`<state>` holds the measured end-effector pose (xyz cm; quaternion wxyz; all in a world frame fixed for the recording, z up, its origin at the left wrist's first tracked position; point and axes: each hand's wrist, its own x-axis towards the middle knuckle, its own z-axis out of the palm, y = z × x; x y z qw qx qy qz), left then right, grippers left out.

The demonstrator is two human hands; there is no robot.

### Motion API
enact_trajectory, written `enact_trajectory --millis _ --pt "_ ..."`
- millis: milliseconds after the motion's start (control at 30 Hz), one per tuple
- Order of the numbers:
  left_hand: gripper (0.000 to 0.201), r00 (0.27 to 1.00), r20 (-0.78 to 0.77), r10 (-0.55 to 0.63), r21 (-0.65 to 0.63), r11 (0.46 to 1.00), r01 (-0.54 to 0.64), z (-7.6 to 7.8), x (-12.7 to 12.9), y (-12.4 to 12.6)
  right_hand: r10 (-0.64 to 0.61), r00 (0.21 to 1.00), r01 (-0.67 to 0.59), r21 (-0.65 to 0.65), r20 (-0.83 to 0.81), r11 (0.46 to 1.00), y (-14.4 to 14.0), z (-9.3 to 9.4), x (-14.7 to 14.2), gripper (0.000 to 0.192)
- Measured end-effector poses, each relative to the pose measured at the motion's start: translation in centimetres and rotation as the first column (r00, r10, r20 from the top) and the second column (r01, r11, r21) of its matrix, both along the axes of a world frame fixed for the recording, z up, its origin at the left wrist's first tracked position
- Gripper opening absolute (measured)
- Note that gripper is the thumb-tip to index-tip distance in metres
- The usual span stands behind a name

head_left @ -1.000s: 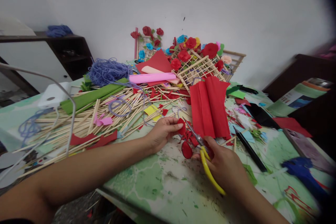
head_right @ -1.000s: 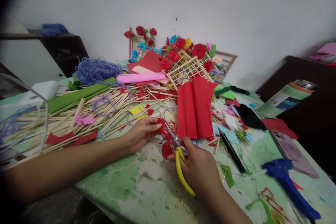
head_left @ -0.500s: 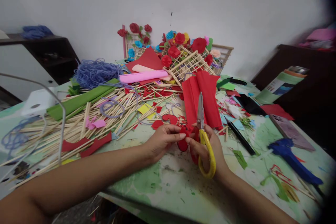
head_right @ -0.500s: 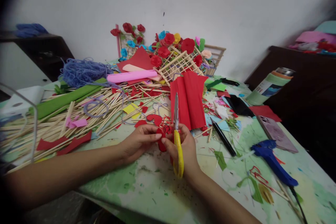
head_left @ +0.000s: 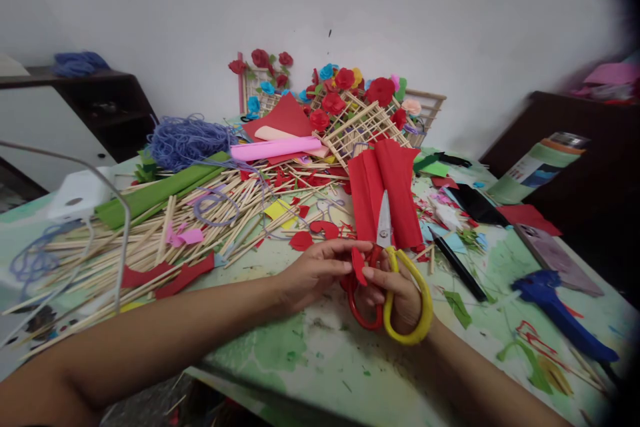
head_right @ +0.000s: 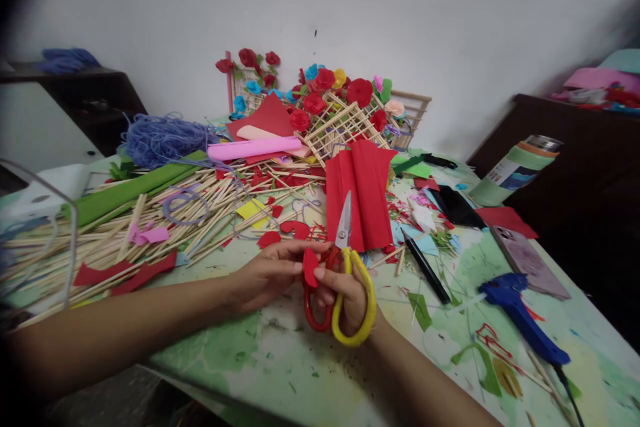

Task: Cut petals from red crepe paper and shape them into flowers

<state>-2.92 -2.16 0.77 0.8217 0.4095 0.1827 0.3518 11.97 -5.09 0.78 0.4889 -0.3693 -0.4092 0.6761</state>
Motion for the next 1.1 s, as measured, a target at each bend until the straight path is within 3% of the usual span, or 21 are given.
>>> enact_trajectory --millis 100,300,400,467,567,633,667,733,800,833,900,1100 --pt "0.043 0.999 -0.036 -0.033 0.022 0.999 0.034 -0.1 0.0 -0.1 0.029 0.999 -0.029 -0.005 -0.014 1.0 0.1 0.0 0.0 0.035" --pt "0.017 0.985 -0.06 0.159 0.133 0.98 -0.15 -0.2 0.1 0.1 0.041 0.999 -0.041 -0.018 -0.02 0.999 0.0 -0.1 -0.1 0.032" --pt "0.016 0.988 -0.049 0.149 0.163 0.977 -0.139 -0.3 0.1 0.3 0.071 0.997 -0.071 -0.006 0.017 0.997 0.0 -0.1 -0.1 0.033" --pt "0.018 0.988 -0.047 0.144 0.127 0.982 -0.137 -0.3 0.1 0.5 0.022 0.997 -0.021 -0.005 0.076 1.0 0.0 0.0 0.2 0.033" --pt "0.02 0.963 -0.056 0.264 0.078 0.963 -0.26 -0.2 0.1 1.0 -0.217 0.944 0.19 0.129 0.249 0.973 0.1 0.2 1.3 0.043" --pt "0.021 0.933 -0.066 0.353 0.053 0.935 -0.35 -0.3 0.1 1.4 -0.385 0.82 0.259 0.326 0.423 0.909 0.2 0.4 2.5 0.047" --pt "0.022 0.923 -0.069 0.379 0.04 0.925 -0.378 -0.4 0.1 1.6 -0.447 0.722 0.227 0.429 0.529 0.874 0.2 0.6 3.2 0.047" --pt "0.022 0.907 -0.074 0.416 0.012 0.909 -0.416 -0.6 0.0 2.0 -0.542 0.436 0.046 0.584 0.718 0.811 0.3 0.8 4.3 0.046" --pt "0.022 0.897 -0.087 0.433 -0.01 0.9 -0.435 -0.9 -0.1 2.3 -0.618 0.128 -0.163 0.631 0.775 0.758 0.3 1.0 4.9 0.044" --pt "0.021 0.896 -0.09 0.434 -0.018 0.899 -0.438 -1.0 -0.1 2.5 -0.64 0.018 -0.244 0.624 0.768 0.742 0.3 1.1 5.0 0.043" --pt "0.021 0.896 -0.09 0.435 -0.025 0.898 -0.439 -1.1 -0.2 2.7 -0.655 -0.091 -0.351 0.592 0.75 0.726 0.2 1.2 4.9 0.039" --pt "0.025 0.876 -0.092 0.473 -0.054 0.876 -0.479 -1.1 -0.3 2.8 -0.657 -0.193 -0.417 0.546 0.729 0.727 0.1 1.3 4.9 0.038"
